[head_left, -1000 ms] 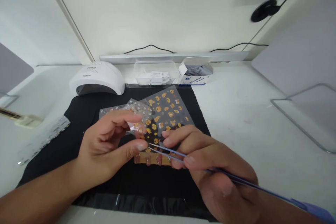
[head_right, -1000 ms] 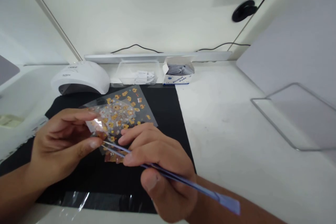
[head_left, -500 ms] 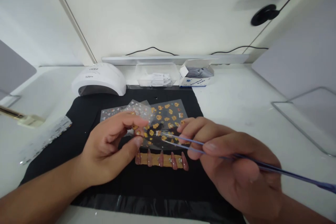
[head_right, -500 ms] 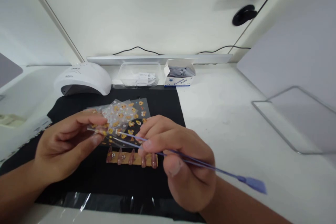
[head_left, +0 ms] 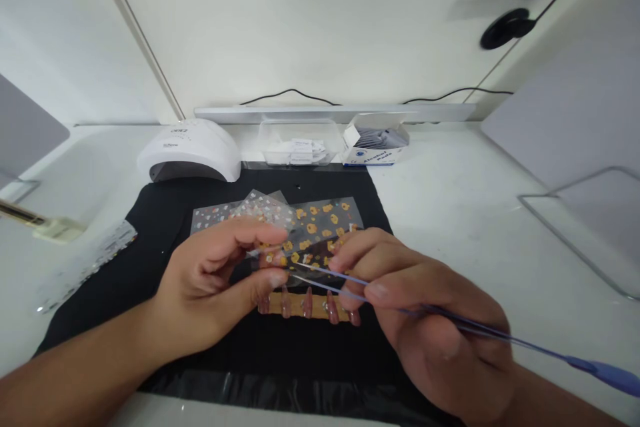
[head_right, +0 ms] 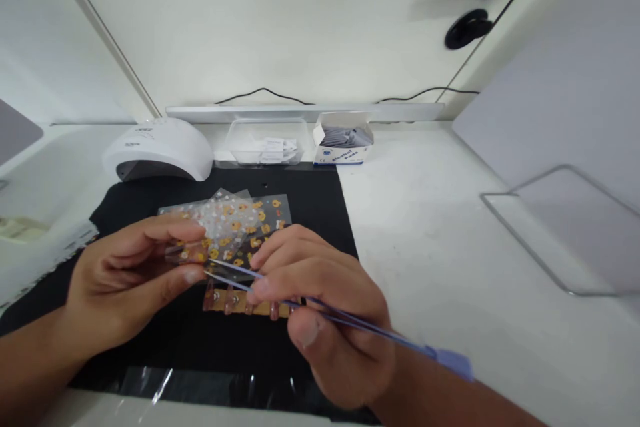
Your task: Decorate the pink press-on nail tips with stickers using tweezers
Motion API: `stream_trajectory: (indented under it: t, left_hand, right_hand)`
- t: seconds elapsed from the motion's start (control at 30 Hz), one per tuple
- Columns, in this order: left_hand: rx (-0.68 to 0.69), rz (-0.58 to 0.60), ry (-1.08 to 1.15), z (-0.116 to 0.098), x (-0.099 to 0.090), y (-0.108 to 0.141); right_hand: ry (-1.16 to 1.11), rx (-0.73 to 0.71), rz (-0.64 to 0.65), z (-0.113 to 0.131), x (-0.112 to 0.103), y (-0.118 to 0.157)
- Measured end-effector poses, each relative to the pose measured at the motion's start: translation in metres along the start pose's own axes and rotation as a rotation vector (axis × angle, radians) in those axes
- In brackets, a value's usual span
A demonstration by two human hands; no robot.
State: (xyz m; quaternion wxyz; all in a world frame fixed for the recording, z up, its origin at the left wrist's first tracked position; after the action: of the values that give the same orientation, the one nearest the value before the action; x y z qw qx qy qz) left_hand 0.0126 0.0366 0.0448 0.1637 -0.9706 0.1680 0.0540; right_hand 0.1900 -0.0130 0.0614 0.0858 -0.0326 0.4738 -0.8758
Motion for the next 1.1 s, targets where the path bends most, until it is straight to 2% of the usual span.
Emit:
stream_trajectory:
  t: [0.3,0.63,1.1]
  left_hand:
    - [0.113,0.040,-0.213,-0.012,0.003,-0.001]
    - [0.111,0.100,-0.246,-0.012,0.006,-0.002]
    - [0.175,0.143,-0.294,-0.017,0.007,-0.001]
  right_hand:
    - [0.011,-0.019,0.066,0.001,0.001,0.000]
    - [-0.008,0.006,0.056,-0.002,0.000,0.002]
    - [-0.082,0.057,0.025,-0.007,0.001,0.002]
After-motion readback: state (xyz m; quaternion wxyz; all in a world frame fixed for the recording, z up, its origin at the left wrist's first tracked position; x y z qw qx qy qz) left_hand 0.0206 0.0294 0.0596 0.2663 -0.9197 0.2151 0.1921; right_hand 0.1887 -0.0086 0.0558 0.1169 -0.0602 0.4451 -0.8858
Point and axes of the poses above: each hand's wrist, its own y-axis away from the middle knuckle, its own x-axis out of the palm, z = x × y, the point moved 7 cm from there along -y, towards the middle knuckle, and after that the axes turned 11 degrees about -x, right-handed, at the moved point
